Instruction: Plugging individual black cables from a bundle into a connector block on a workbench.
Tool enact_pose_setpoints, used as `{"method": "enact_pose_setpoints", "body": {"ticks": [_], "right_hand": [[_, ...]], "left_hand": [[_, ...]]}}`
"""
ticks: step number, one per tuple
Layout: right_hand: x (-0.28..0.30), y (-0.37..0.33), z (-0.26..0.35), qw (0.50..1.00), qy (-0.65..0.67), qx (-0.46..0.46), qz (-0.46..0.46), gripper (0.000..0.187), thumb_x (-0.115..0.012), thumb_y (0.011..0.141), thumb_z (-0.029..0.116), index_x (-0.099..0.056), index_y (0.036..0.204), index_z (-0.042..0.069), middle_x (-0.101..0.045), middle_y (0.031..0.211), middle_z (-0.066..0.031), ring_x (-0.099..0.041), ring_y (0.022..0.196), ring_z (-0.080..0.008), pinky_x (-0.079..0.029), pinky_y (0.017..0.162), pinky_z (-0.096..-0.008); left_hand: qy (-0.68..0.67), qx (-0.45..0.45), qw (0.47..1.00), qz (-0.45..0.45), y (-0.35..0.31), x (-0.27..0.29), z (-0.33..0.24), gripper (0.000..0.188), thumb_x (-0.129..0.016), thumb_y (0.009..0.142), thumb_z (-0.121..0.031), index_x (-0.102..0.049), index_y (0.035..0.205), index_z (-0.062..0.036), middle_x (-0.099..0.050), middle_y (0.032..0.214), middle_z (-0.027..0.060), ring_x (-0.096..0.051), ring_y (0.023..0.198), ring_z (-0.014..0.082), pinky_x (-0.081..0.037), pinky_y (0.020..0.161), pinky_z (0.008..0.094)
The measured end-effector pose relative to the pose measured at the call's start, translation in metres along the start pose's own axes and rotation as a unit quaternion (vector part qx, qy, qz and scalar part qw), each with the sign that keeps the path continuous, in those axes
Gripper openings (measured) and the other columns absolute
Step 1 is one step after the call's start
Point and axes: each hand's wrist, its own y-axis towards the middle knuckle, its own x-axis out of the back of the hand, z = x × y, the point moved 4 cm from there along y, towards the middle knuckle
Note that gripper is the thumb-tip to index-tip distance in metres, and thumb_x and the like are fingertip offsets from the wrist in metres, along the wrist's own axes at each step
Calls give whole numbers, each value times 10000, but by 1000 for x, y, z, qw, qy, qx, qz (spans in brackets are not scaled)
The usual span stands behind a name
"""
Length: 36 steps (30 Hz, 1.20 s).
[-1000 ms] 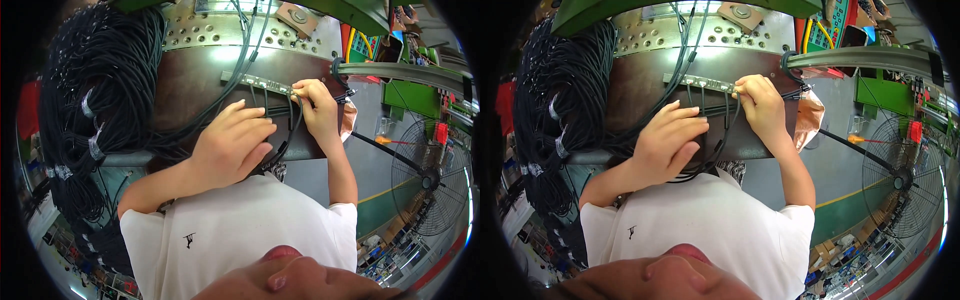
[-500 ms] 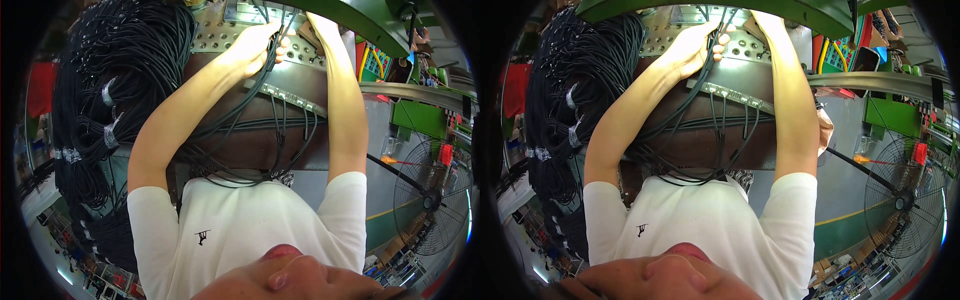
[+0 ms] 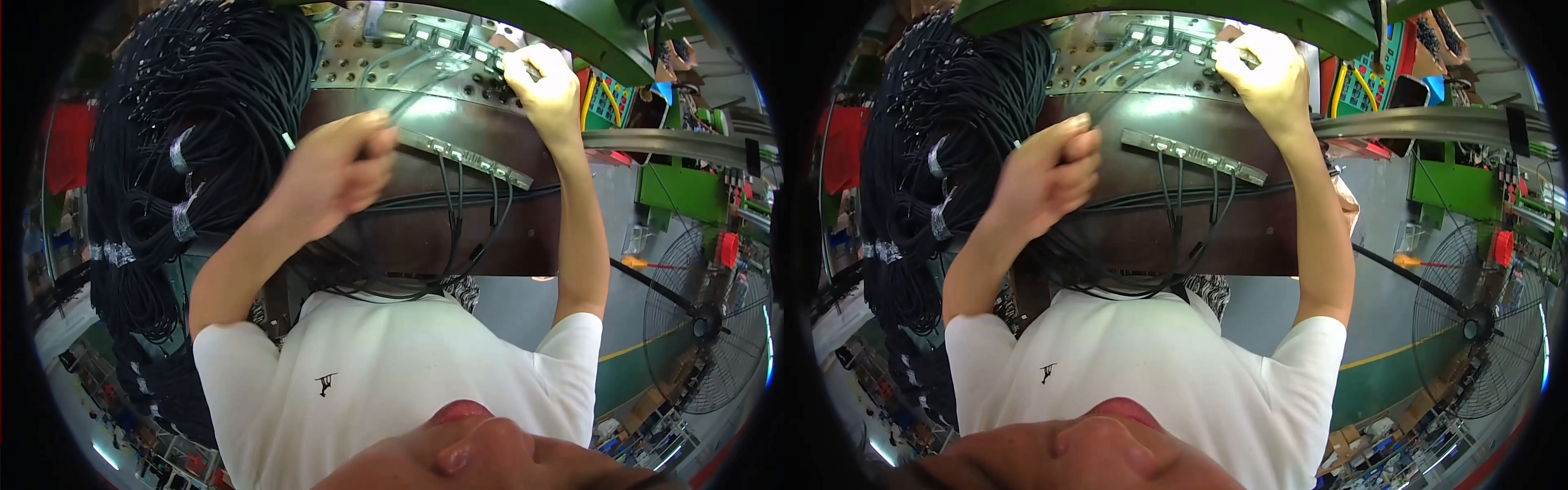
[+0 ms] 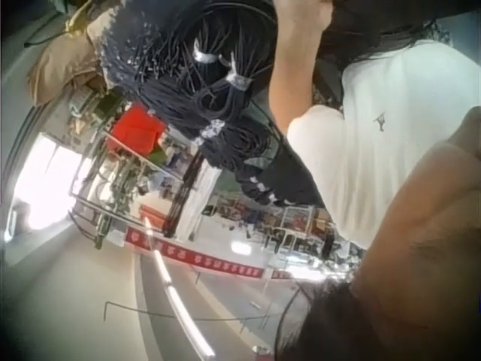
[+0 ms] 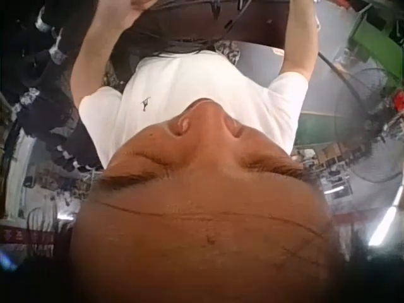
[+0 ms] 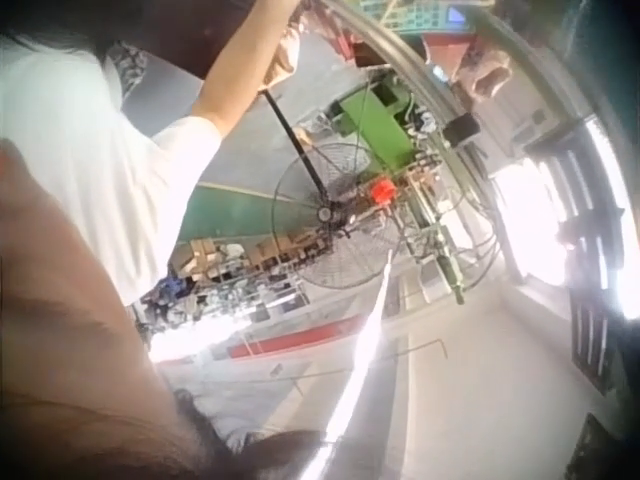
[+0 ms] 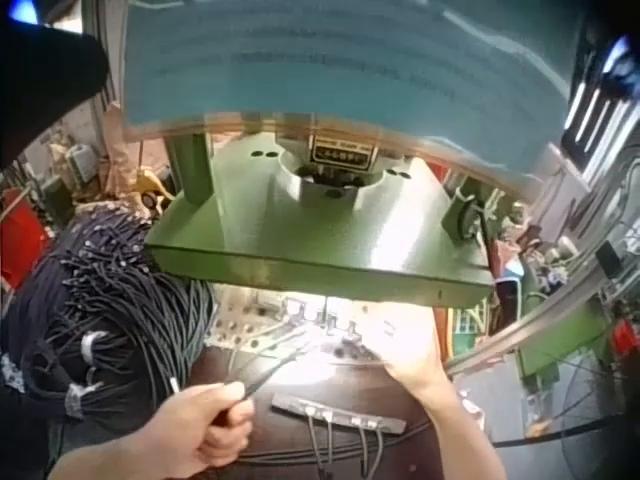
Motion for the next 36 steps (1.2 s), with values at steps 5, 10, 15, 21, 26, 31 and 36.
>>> {"method": "enact_pose_setpoints", "body": {"ticks": [5, 10, 15, 21, 26, 31, 36], "right_hand": [[-1, -23, 12, 996, -20, 22, 82, 187, -706, 728, 226, -635, 787, 64, -605, 784, -47, -551, 774, -244, -435, 718, -365], [-3, -44, 40, 990, -115, 27, 77, 291, -710, 761, 223, -647, 1008, 84, -600, 922, -69, -550, 880, -259, -435, 797, -360], [-11, -102, 71, 987, -83, -45, 133, 318, -723, 733, 150, -642, 1028, 65, -595, 886, -65, -572, 852, -241, -472, 742, -365], [-7, -67, 85, 998, -9, 4, 67, 254, -701, 738, 76, -666, 989, 72, -603, 838, -59, -590, 736, -243, -484, 638, -343], [-43, 23, 26, 986, -100, 131, 11, 178, -608, 816, 141, -675, 973, 92, -646, 851, -102, -621, 804, -277, -508, 698, -363], [-55, 63, -71, 982, -170, -7, 87, 230, -596, 856, 251, -652, 907, 34, -645, 833, -193, -627, 763, -312, -474, 685, -430], [-75, 71, -83, 966, -233, 46, 106, 199, -590, 844, 213, -653, 928, 44, -646, 840, -180, -628, 773, -308, -481, 694, -414]], "left_hand": [[78, -394, 910, -103, -118, 117, -129, 209, -399, 993, -188, -521, 868, -72, -436, 590, -12, -412, 480, 70, -343, 441, 183], [692, -15, 346, -633, -176, 187, -188, 744, -288, 924, -658, -693, 908, -34, -639, 704, 86, -649, 738, 258, -458, 675, 385], [485, -135, 846, -176, -61, 55, -49, 472, -364, 1014, -325, -662, 1014, 41, -686, 795, 86, -632, 700, 89, -481, 630, 188], [223, -49, 972, 47, 18, -13, 102, 463, -379, 1017, -346, -491, 1232, 48, -673, 942, 113, -629, 938, 158, -479, 874, 299], [66, 11, 997, 43, 50, -19, 21, 386, -372, 1012, -332, -561, 1011, 4, -546, 651, 19, -530, 604, 126, -478, 616, 283], [-128, -33, 989, -63, 133, -9, -59, 229, -379, 968, -178, -476, 844, -11, -455, 713, 63, -420, 561, 139, -438, 546, 294], [-124, -72, 986, 81, 139, 24, -62, 165, -391, 971, -112, -462, 887, 10, -388, 708, 27, -387, 557, 104, -410, 514, 229]]}}
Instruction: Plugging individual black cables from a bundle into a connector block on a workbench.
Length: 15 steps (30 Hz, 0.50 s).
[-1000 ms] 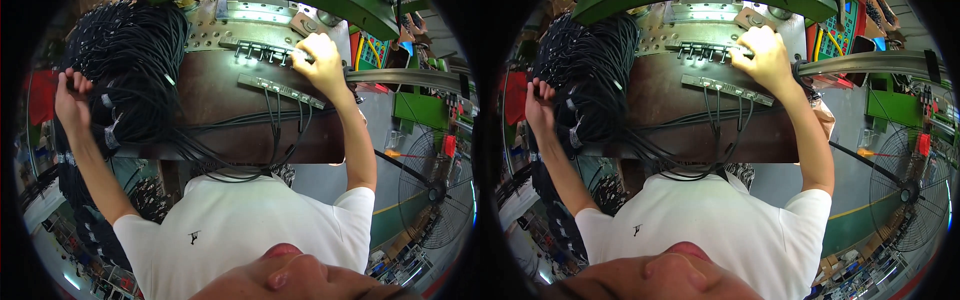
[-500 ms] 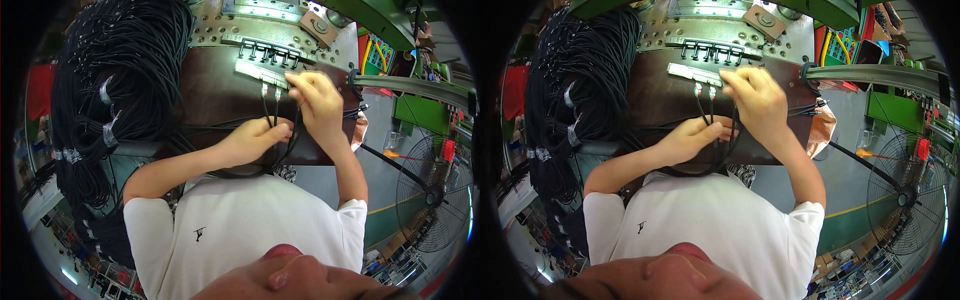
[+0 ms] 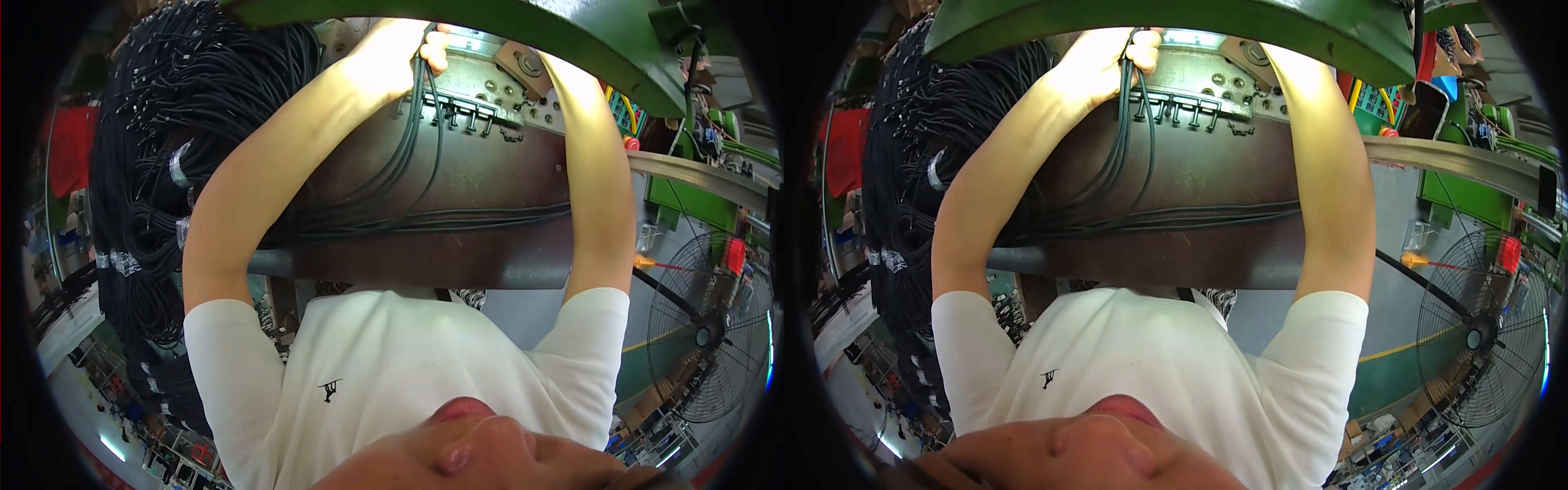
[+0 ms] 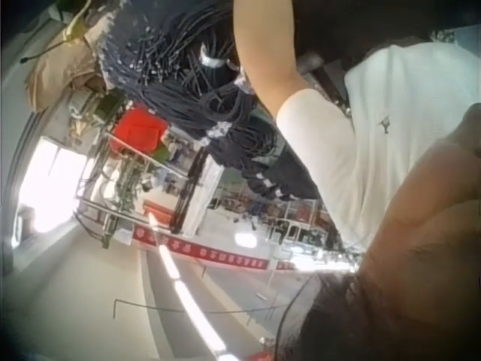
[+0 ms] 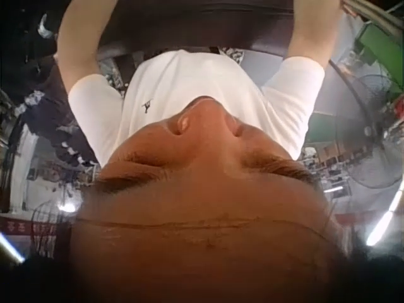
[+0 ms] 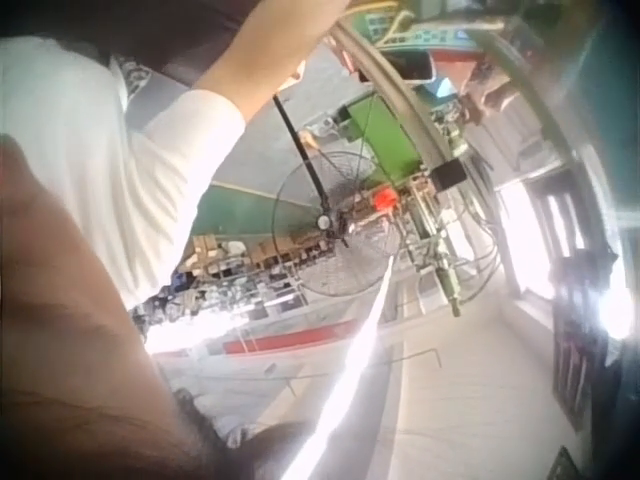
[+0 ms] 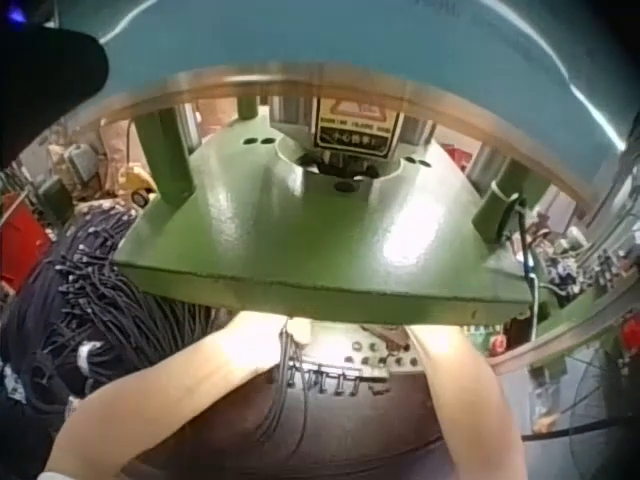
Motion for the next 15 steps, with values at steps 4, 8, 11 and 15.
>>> {"method": "enact_pose_setpoints", "body": {"ticks": [4, 8, 11, 15], "right_hand": [[-31, 14, -35, 996, -90, 7, 18, 184, -586, 835, 182, -654, 945, 51, -647, 845, -169, -629, 780, -304, -487, 701, -401], [-51, 33, -41, 987, -155, 32, 24, 180, -581, 826, 152, -655, 962, 59, -647, 850, -159, -629, 788, -300, -493, 708, -388], [-47, 28, -21, 977, -203, 60, 23, 185, -578, 819, 129, -655, 974, 64, -648, 854, -151, -630, 794, -297, -497, 714, -378], [-39, 13, -26, 958, -274, 84, 30, 201, -573, 810, 98, -656, 991, 72, -648, 859, -141, -630, 802, -294, -503, 721, -365]], "left_hand": [[137, -36, 989, -51, 8, -13, 8, 198, -475, 960, -125, -562, 905, 43, -505, 737, 62, -473, 578, 119, -432, 524, 247], [181, -51, 978, -94, 3, -23, 5, 237, -437, 986, -132, -521, 1017, 87, -483, 730, 38, -441, 554, 93, -454, 515, 214], [197, -77, 974, -75, 4, -14, 0, 203, -473, 968, -151, -560, 939, 30, -531, 774, 69, -478, 575, 134, -487, 575, 311], [284, -43, 955, -69, 11, -16, 4, 269, -471, 976, -196, -592, 933, 41, -585, 780, 83, -542, 639, 141, -507, 674, 293]]}}
